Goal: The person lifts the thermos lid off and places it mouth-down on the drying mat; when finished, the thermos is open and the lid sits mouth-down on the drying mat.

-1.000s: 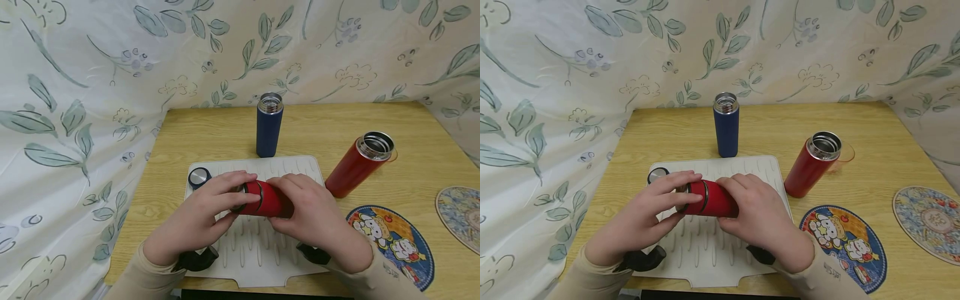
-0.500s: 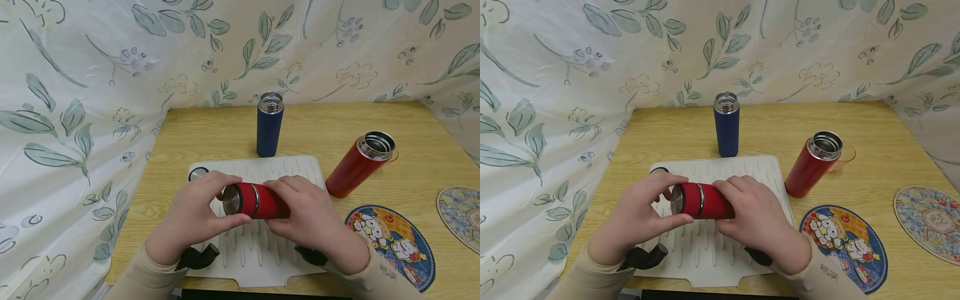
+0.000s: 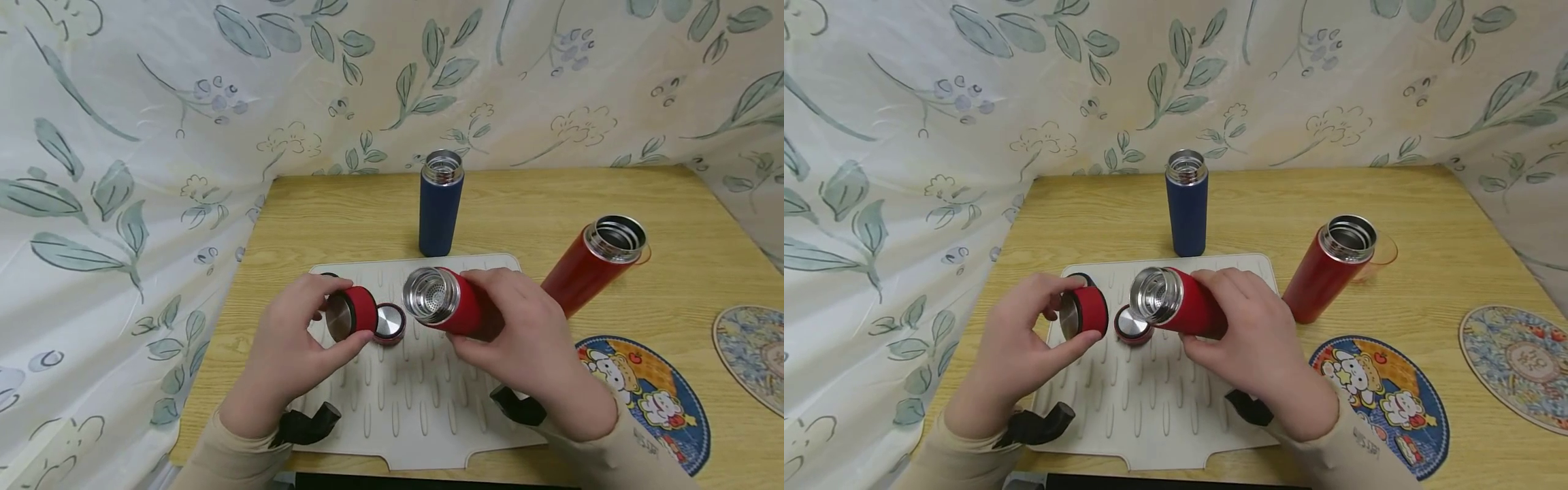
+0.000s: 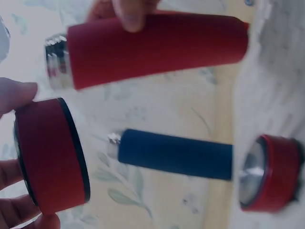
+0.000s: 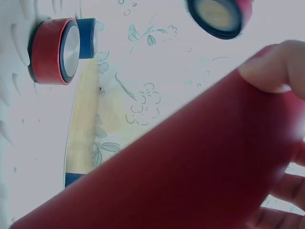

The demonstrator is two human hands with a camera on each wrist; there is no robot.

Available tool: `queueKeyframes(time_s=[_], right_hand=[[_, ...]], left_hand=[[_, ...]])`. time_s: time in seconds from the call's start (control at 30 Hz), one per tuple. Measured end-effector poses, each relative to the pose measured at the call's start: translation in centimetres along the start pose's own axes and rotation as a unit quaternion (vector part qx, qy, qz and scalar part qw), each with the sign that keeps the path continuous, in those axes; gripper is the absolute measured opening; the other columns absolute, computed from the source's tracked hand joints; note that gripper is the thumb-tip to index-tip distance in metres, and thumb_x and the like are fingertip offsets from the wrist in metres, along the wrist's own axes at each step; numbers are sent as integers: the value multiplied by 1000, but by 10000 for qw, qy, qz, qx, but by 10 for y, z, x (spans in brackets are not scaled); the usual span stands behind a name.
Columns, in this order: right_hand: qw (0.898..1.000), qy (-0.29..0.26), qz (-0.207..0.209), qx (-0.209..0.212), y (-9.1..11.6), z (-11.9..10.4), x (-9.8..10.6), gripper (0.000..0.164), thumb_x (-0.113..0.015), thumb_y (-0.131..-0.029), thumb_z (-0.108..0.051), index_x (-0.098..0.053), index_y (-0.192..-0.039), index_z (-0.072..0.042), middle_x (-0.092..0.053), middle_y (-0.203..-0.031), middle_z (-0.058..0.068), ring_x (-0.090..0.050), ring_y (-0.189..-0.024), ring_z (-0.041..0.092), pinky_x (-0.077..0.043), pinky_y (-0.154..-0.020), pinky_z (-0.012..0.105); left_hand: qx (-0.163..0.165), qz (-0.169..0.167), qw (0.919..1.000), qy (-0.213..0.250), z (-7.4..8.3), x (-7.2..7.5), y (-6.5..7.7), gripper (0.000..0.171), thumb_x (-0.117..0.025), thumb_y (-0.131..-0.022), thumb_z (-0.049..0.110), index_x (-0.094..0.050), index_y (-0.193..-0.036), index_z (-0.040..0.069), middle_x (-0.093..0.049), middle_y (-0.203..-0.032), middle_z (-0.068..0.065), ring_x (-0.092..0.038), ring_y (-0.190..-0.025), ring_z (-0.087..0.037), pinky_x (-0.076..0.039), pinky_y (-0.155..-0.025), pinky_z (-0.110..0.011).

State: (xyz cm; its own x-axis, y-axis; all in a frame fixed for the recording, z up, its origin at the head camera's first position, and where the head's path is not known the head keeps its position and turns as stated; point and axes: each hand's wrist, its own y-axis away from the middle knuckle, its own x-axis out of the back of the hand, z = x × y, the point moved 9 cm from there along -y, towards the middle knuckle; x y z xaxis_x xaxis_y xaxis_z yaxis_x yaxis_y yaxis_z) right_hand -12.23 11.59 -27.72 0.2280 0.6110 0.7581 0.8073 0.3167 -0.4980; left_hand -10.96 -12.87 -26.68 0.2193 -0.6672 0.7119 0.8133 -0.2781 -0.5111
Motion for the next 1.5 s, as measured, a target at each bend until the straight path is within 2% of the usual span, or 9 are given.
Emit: queueKeyframes(time_s=[0.2, 0.43, 0.57, 0.67, 0.8, 0.93, 1.03, 1.27, 1.5], right_hand=[[9983, -381, 335, -292, -4, 5, 4, 89, -99, -58, -22, -58, -136, -13, -67, -123, 3, -64, -108, 20, -60, -76, 46], [9934, -770, 443, -726, -9, 16, -1, 87, -96, -64, -22, -54, -139, -10, -68, -122, 4, -63, -103, 19, -55, -73, 38], [9859, -1287, 497, -949, -21, 21, -5, 83, -94, -69, -21, -52, -140, -10, -67, -124, 2, -63, -104, 17, -55, -75, 30], [9751, -1827, 496, -1155, -36, 23, -12, 79, -92, -73, -21, -51, -140, -13, -64, -126, -1, -61, -107, 16, -55, -79, 29], [9569, -2466, 423, -1476, -60, 27, -28, 75, -89, -78, -22, -48, -140, -17, -62, -127, -5, -59, -110, 14, -56, -84, 36], [9396, -2998, 373, -1607, -85, 29, -49, 74, -88, -79, -21, -46, -140, -18, -60, -128, -7, -61, -111, 14, -57, -89, 40], [9323, -3187, 317, -1684, -102, 30, -67, 74, -88, -79, -21, -44, -140, -21, -60, -130, -7, -62, -112, 13, -57, -92, 39], [9304, -3140, 157, -1883, -125, 35, -101, 79, -88, -80, -20, -40, -142, -20, -58, -137, -1, -58, -121, 16, -55, -96, 36], [9263, -3117, -53, -2114, -130, 40, -122, 79, -88, -80, -23, -40, -143, -24, -57, -135, -1, -59, -121, 17, -55, -96, 40]], left_hand=[[338, -296, 9977, -510, -29, -9, 21, 56, -90, -71, 32, -70, -120, 15, -66, -116, -2, -56, -108, -22, -49, -86, -43], [569, -1035, 9856, -1213, -56, -34, 44, 63, -91, -70, 33, -69, -126, 16, -66, -115, -2, -56, -100, -25, -47, -86, -41], [706, -1363, 9776, -1442, -68, -47, 53, 68, -90, -71, 33, -65, -132, 17, -68, -118, -1, -58, -100, -26, -48, -87, -42], [823, -1558, 9732, -1480, -74, -54, 58, 68, -88, -72, 32, -63, -134, 18, -68, -120, 0, -58, -101, -24, -48, -88, -41], [894, -1708, 9703, -1462, -78, -59, 62, 67, -85, -74, 31, -62, -135, 18, -68, -119, 1, -57, -101, -23, -47, -89, -40], [984, -1777, 9695, -1369, -80, -61, 64, 68, -86, -74, 30, -61, -136, 17, -68, -122, 0, -56, -104, -23, -47, -91, -40], [1090, -1844, 9684, -1278, -81, -62, 65, 70, -87, -74, 30, -61, -137, 18, -68, -124, 0, -58, -107, -23, -48, -93, -40], [1376, -1934, 9655, -1067, -87, -59, 70, 73, -87, -75, 40, -60, -139, 18, -66, -128, 0, -62, -115, -24, -50, -98, -44], [1744, -1805, 9642, -855, -97, -47, 74, 71, -85, -79, 45, -60, -140, 18, -64, -134, -4, -59, -124, -27, -48, -102, -48]])
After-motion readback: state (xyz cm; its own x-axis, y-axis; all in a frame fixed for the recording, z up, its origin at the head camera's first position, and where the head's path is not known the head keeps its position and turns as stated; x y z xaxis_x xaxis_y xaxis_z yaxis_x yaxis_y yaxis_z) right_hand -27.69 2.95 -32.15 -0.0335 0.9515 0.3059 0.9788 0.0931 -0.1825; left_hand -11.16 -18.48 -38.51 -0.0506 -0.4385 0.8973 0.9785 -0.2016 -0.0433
